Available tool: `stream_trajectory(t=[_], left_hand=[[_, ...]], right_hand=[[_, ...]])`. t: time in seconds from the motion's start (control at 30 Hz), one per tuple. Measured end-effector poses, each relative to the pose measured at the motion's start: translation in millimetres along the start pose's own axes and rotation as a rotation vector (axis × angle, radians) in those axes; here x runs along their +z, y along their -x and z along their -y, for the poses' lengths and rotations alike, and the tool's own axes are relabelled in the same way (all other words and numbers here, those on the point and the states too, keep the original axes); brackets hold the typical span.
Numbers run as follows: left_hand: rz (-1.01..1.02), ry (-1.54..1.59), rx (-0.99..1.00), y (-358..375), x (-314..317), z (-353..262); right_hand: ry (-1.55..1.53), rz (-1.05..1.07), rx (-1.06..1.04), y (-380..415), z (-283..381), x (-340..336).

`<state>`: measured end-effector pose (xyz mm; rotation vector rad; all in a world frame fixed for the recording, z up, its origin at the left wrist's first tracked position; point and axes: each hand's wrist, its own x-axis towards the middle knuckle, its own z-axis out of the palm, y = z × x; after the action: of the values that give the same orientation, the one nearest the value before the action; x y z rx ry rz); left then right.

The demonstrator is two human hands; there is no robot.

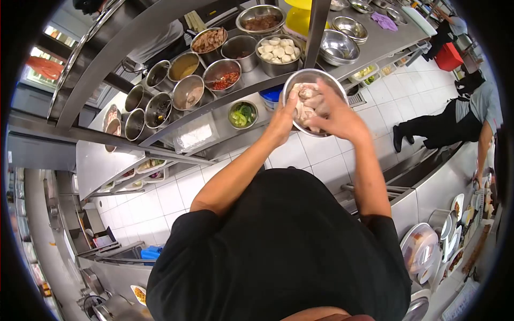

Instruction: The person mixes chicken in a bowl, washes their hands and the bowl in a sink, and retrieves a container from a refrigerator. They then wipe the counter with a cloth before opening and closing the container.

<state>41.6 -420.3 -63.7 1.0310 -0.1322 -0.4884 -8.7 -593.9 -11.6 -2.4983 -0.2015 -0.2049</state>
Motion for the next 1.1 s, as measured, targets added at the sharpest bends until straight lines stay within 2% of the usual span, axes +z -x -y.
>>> stream_trajectory(t=[0.03,0.13,0.17,0.23,0.27,0.43,0.47,0.6,0.67,0.7,0.77,0.8,0.87,0.97,1.0,1.03,1.1], left_hand=[[0.029,-0.175,0.127,-9,0,15],[0.029,-0.025,0.069,-9,3,11],[-0.010,-0.061,0.022,-6,3,11],[-0.014,-0.016,-0.201,3,-1,2],[-0.012,0.007,-0.309,5,-2,-1],[0.123,0.127,-0.333,-7,-18,-1],[0.090,0.105,-0.296,-10,-20,2],[0.006,0.040,-0.215,-11,-19,-3],[-0.004,0.053,-0.180,-12,-23,7],[0.073,0.116,-0.149,-10,-21,4],[0.018,-0.039,0.005,-16,-11,15],[-0.014,-0.113,0.087,-18,-6,16],[-0.015,-0.068,0.023,-14,-9,15],[-0.021,0.032,-0.202,1,0,0],[-0.004,0.057,-0.207,-2,-4,1],[0.012,0.082,-0.210,-8,-8,2],[0.002,0.091,-0.244,-12,-14,-4]], right_hand=[[0.173,-0.046,0.011,-10,-4,23],[0.184,-0.094,0.082,-25,4,44],[0.214,-0.026,0.075,-32,3,40],[0.267,0.116,0.066,-42,2,30],[0.303,0.084,0.006,-46,-3,27],[0.363,-0.128,-0.213,-51,-4,31],[0.356,-0.181,-0.242,-48,-1,35],[0.094,0.155,-0.284,-33,3,14],[0.033,0.156,-0.131,-42,-13,18],[0.020,0.125,-0.056,-44,-14,23],[0.030,0.063,0.095,-46,-6,38],[0.107,0.099,0.129,-47,4,38],[0.256,0.171,0.193,-48,20,34],[0.474,-0.013,-0.063,-51,0,34],[0.521,-0.075,-0.135,-53,-1,30],[0.527,-0.071,-0.203,-52,1,29],[0.373,0.115,-0.255,-45,4,24]])
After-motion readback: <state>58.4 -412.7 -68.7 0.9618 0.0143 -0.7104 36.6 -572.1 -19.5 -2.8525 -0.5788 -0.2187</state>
